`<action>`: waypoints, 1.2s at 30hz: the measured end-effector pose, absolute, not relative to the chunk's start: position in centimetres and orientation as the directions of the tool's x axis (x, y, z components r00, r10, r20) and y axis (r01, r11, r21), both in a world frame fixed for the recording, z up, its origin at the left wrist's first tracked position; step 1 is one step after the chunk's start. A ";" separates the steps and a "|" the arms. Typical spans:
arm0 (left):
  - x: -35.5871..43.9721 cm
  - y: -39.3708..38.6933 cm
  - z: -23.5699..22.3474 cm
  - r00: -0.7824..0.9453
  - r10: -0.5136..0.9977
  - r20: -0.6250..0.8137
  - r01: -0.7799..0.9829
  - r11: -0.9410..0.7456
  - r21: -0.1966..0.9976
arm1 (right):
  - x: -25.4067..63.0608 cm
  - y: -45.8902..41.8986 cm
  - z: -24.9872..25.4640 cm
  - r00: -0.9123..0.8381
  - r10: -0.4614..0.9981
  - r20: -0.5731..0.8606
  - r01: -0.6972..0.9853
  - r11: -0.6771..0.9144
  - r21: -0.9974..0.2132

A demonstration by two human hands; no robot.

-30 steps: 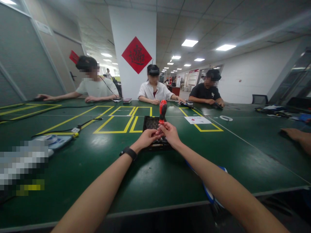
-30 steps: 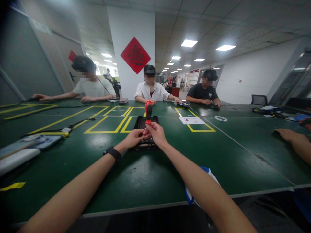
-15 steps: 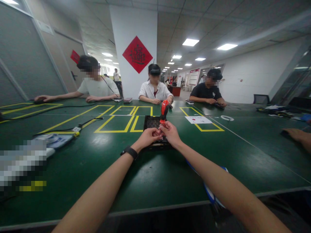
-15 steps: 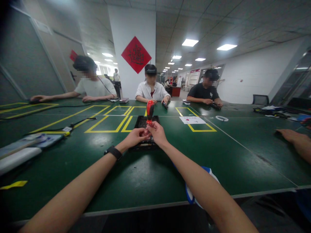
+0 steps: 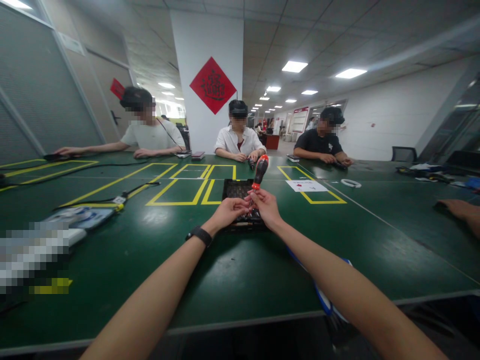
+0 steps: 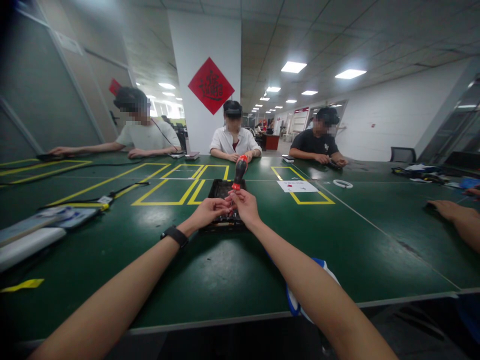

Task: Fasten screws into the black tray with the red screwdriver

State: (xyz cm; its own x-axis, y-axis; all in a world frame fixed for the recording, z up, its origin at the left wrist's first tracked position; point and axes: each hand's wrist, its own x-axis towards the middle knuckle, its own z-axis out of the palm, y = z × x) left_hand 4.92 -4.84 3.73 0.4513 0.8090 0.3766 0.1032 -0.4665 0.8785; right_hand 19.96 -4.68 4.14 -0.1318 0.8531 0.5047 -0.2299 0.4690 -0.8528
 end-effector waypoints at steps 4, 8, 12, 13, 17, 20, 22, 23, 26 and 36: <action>5.1 -4.9 3.7 0.400 0.827 0.396 0.191 -0.497 0.846 | 19.8 -4.8 4.2 -0.091 0.853 0.514 -0.234 0.483 -0.844; 5.0 -4.9 3.7 0.403 0.826 0.395 0.221 -0.506 0.834 | 19.7 -4.8 4.2 -0.126 0.856 0.502 -0.218 0.470 -0.855; 4.8 -5.0 3.8 0.436 0.823 0.364 0.196 -0.481 0.855 | 19.9 -4.8 4.3 -0.208 0.840 0.501 -0.212 0.462 -0.861; 4.8 -5.0 3.8 0.451 0.820 0.352 0.172 -0.467 0.868 | 19.9 -4.8 4.3 -0.216 0.838 0.501 -0.205 0.463 -0.862; 4.9 -4.8 3.8 0.457 0.822 0.339 0.133 -0.441 0.888 | 20.1 -4.5 4.2 -0.181 0.837 0.517 -0.176 0.490 -0.854; 5.0 -4.8 3.7 0.397 0.839 0.372 0.197 -0.474 0.859 | 20.0 -4.4 4.1 -0.120 0.838 0.532 -0.188 0.507 -0.841; 5.1 -4.8 3.8 0.363 0.846 0.390 0.255 -0.493 0.832 | 19.9 -4.4 4.0 -0.109 0.841 0.530 -0.197 0.504 -0.841; 5.1 -4.9 3.8 0.353 0.849 0.393 0.277 -0.496 0.823 | 19.8 -4.4 4.0 -0.112 0.842 0.527 -0.202 0.500 -0.842; 5.2 -5.2 3.9 0.345 0.853 0.391 0.301 -0.495 0.815 | 19.7 -4.6 4.1 -0.127 0.843 0.522 -0.218 0.490 -0.844; 4.9 -4.6 3.6 0.439 0.815 0.379 0.225 -0.508 0.832 | 20.0 -4.4 4.2 -0.179 0.843 0.508 -0.212 0.471 -0.856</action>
